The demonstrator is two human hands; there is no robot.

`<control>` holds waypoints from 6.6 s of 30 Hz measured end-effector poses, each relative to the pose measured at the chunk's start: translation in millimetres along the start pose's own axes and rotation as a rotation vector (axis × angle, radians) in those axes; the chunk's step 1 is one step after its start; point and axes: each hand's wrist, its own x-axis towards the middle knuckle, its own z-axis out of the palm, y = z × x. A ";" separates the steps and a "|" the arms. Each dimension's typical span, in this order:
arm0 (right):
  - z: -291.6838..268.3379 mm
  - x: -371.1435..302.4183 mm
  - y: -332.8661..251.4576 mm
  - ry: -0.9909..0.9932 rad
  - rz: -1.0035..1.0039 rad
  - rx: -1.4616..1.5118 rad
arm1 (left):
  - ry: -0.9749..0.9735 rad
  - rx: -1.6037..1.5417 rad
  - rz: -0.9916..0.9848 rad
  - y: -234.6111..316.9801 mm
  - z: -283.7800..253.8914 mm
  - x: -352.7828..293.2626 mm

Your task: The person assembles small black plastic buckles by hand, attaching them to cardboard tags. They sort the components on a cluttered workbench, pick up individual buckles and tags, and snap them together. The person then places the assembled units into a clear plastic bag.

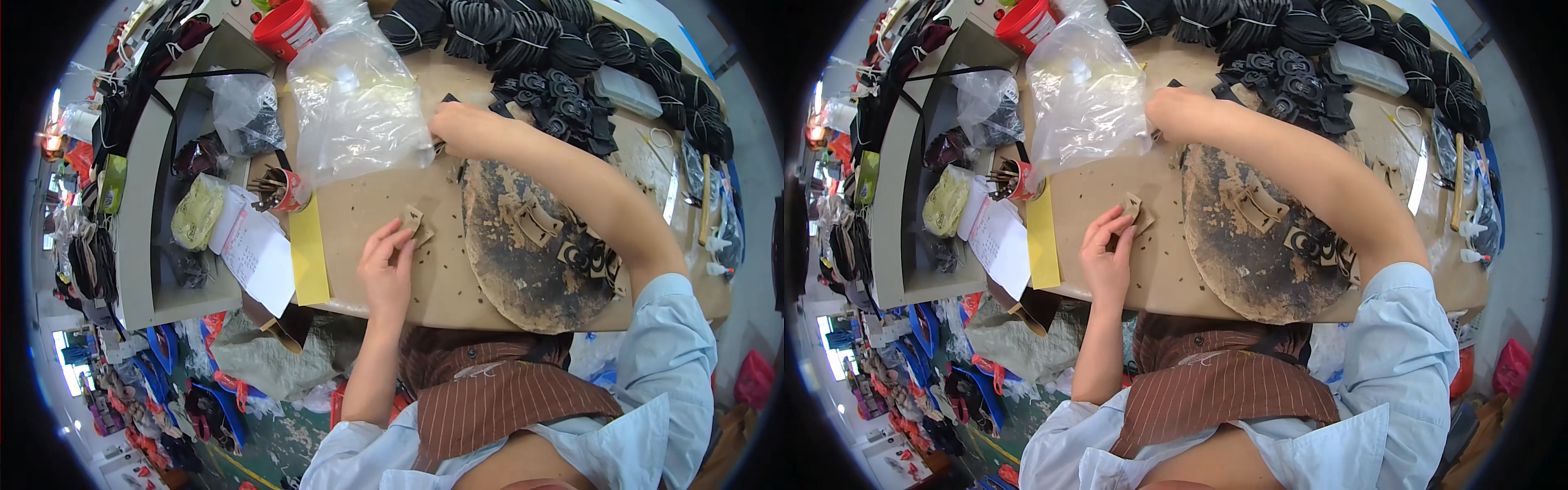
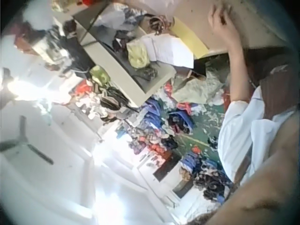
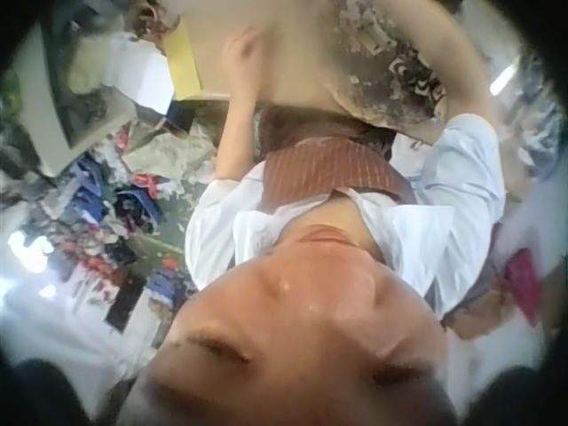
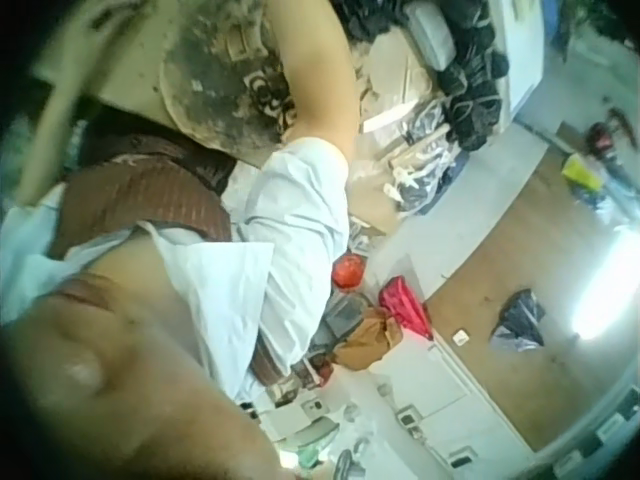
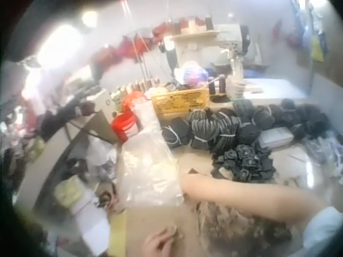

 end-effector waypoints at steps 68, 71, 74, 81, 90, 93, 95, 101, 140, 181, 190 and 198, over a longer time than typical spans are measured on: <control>8.1 -259.8 3.6 0.776 0.357 0.220 | -0.059 0.551 0.340 100.3 -15.8 158.3; 4.7 -256.2 11.8 0.886 0.366 0.287 | -0.126 0.454 0.417 92.3 0.0 140.1; 0.6 -249.9 22.0 0.987 0.364 0.372 | -0.149 0.363 0.508 84.8 13.1 125.1; -28.7 -215.1 4.8 0.842 0.347 1.475 | -0.190 0.317 0.235 99.4 20.2 122.9; -23.9 -37.6 -79.5 0.342 0.404 2.128 | -0.106 0.302 0.285 110.3 -9.2 121.1; -19.8 55.0 -72.6 0.426 0.435 1.899 | -0.085 0.537 0.254 102.0 -15.3 136.4; -33.7 83.1 -71.4 0.560 0.473 1.471 | 0.087 0.361 0.264 112.0 -21.1 154.6; -31.0 34.3 -55.0 0.248 0.327 0.728 | 0.117 0.301 0.244 70.6 -29.8 194.4; 50.4 -381.7 41.5 0.499 0.696 -0.022 | -1.068 0.583 1.059 173.3 222.2 60.3; 32.4 -384.7 34.3 0.173 0.140 0.441 | -0.444 1.168 0.238 101.2 49.8 174.0; 30.2 -340.4 4.3 0.427 0.374 0.340 | -0.422 0.925 0.431 90.0 48.8 113.4; 8.3 -303.8 7.4 0.300 0.420 0.254 | -0.598 0.491 1.050 74.5 93.0 48.2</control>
